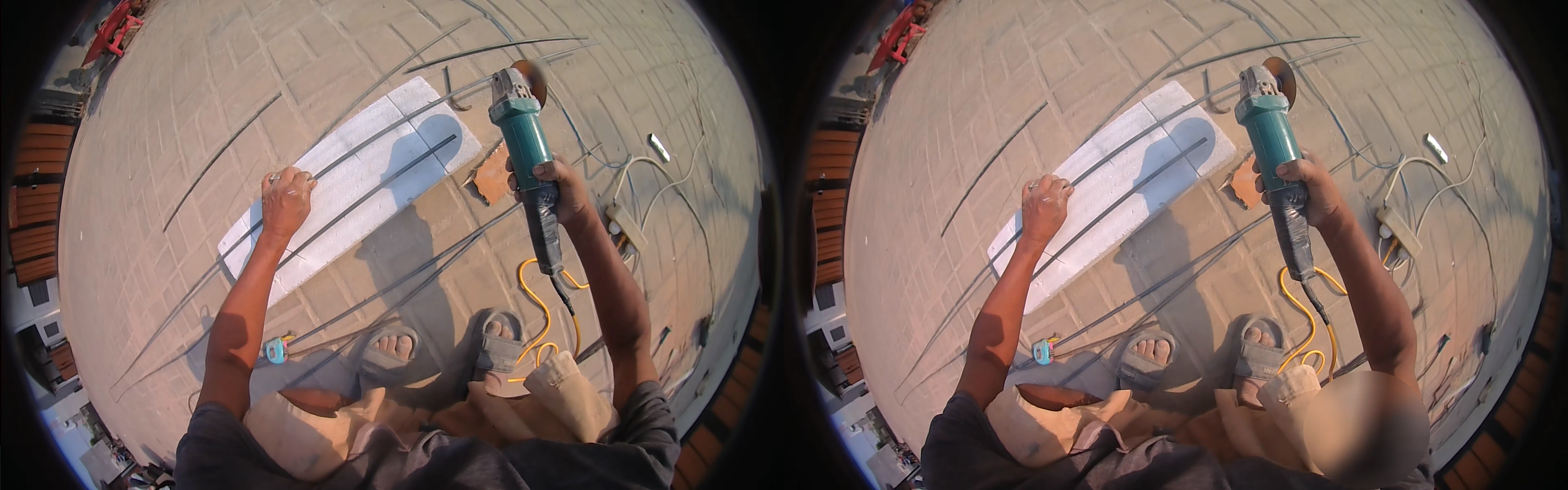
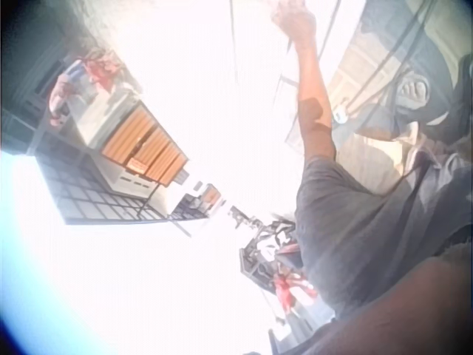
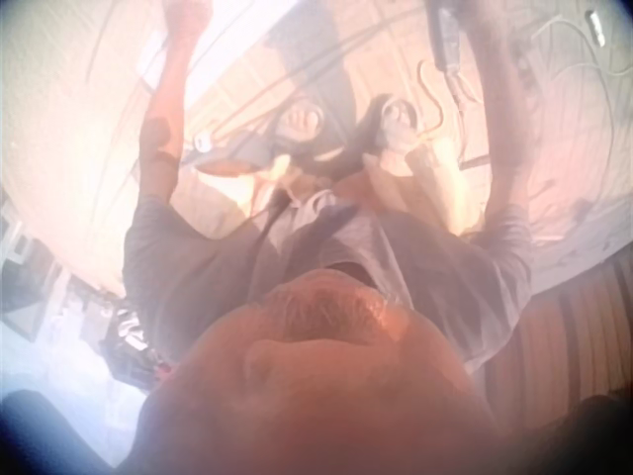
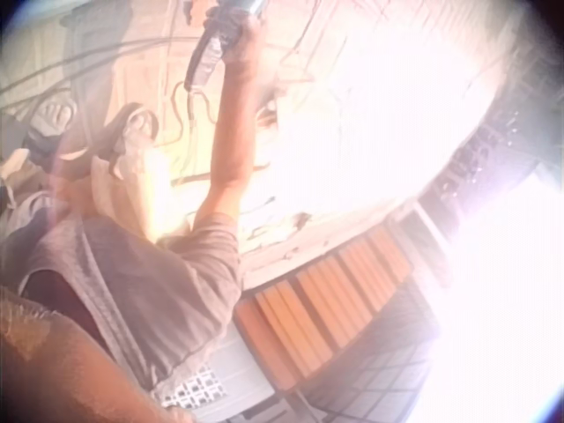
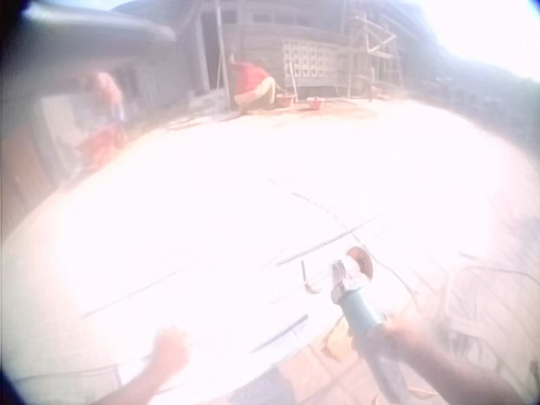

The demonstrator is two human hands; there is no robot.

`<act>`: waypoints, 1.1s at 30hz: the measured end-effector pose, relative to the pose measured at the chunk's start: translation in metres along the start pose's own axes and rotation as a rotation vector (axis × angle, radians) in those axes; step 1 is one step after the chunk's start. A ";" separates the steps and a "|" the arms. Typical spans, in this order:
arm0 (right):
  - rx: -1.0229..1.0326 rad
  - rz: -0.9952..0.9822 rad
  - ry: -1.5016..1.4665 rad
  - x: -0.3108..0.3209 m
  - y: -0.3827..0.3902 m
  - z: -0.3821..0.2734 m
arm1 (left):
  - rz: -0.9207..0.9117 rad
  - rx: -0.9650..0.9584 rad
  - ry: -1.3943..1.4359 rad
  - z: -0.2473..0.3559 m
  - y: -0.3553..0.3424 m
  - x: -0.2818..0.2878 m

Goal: The person uses an angle grinder to cut several metal rods on a tiled outdoor surface. They repeatedly measure the rods against a white rectangular template, mark them, and cut them to size. The person also plugs the grinder into a power strip to ensure it is powered.

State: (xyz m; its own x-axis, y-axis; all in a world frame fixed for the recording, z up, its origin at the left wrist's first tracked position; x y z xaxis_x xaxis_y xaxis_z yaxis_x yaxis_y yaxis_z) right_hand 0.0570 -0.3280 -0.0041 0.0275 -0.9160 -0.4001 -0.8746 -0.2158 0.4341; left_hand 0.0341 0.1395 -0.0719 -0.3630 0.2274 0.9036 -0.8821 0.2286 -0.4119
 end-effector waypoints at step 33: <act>0.046 0.197 0.292 0.048 0.027 -0.004 | -0.027 -0.037 0.020 -0.001 0.003 -0.007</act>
State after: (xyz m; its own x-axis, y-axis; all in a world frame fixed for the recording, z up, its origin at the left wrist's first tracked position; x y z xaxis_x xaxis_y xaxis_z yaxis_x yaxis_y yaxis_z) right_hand 0.0362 -0.3791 -0.0087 -0.0123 -0.9980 -0.0621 -0.8977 -0.0164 0.4404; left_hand 0.0343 0.1400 -0.0792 -0.3331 0.2396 0.9119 -0.8795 0.2697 -0.3921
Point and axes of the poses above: each hand's wrist, its own y-axis away from the middle knuckle, its own x-axis out of the back of the hand, z = x × y, the point moved 2 cm from there along -y, towards the middle knuckle, and after that the axes turned 10 degrees about z, right-handed, at the moved point
